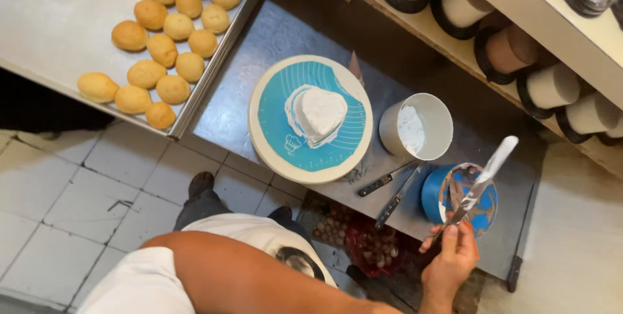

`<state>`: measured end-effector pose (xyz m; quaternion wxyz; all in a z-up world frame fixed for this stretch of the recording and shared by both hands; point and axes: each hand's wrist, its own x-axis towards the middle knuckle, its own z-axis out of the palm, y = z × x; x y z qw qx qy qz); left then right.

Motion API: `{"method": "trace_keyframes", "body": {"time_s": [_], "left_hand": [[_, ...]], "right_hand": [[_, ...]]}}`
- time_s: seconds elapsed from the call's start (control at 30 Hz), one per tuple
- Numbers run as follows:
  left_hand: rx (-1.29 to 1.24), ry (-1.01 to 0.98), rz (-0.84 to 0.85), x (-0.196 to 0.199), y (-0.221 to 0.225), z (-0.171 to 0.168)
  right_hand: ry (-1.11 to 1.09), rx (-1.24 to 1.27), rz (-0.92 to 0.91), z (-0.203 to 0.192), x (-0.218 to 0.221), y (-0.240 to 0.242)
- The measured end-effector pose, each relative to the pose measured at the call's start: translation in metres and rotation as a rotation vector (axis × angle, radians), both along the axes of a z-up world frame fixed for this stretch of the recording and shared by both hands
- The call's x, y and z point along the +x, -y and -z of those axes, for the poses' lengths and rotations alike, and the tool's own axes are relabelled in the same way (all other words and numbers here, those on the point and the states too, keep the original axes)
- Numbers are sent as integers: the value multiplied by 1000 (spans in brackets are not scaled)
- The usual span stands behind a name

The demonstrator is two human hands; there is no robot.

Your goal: The person ices a heart-shaped cake using an offset spatula to spread white frosting from a bowl onto the cake on a turntable.

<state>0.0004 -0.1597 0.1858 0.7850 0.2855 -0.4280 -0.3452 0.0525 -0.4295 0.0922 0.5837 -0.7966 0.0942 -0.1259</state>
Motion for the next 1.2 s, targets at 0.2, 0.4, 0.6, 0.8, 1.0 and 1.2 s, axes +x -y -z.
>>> {"method": "trace_keyframes", "body": {"time_s": [0.2,0.4,0.6,0.8,1.0,1.2], "left_hand": [[974,-97,-234,-10,-92,53],[924,-837,-1052,-13,-130,187],[825,-919,-1316,6,-165,187],[704,-895,-1386,28,-179,201],[729,-884,-1395,27,-181,197],[639,-904,-1390,27,-178,200]], "right_hand": [[-23,-498,-256,-144,31,-36],[547,-1369,-653,-237,44,-103],[966,-1972,-708,-266,36,-197],[1204,-2141,-884,-238,36,-261],[1184,-2131,-1025,-209,40,-274],[1184,-2105,-1051,-197,46,-277]]}}
